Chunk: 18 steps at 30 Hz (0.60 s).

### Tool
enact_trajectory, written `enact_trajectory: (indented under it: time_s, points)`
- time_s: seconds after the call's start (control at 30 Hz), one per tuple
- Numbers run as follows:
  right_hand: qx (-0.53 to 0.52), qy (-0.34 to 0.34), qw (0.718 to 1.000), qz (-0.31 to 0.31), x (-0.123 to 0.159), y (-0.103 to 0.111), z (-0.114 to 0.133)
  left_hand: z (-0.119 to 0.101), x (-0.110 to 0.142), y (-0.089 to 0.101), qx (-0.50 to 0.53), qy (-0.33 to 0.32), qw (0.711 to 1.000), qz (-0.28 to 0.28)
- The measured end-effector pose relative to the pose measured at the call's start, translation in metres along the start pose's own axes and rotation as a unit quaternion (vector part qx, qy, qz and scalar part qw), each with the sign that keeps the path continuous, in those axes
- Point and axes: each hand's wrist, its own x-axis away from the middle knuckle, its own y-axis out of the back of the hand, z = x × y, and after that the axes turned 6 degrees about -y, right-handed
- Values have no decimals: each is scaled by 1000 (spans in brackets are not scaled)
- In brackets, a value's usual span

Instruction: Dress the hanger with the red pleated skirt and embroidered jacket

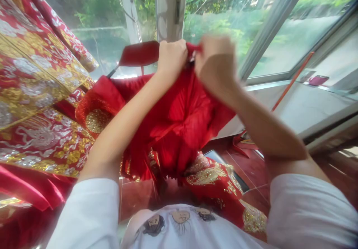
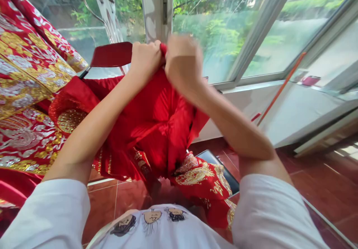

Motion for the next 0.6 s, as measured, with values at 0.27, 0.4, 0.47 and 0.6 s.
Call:
enact_trajectory:
  time_s: [0.27,0.4,0.47,0.6]
  points:
    - [193,74,978,21,81,-43,-73,24,23,38,-87,-67,991,78]
    - [183,47,977,98,71,-21,-80,36,27,40,-121,-65,988,70]
    - [123,76,987,68,64,-11,-84,36,25,39,-131,-63,987,72]
    - [98,101,989,-51,56,-6,-92,34,22,36,-115,-47,990,67]
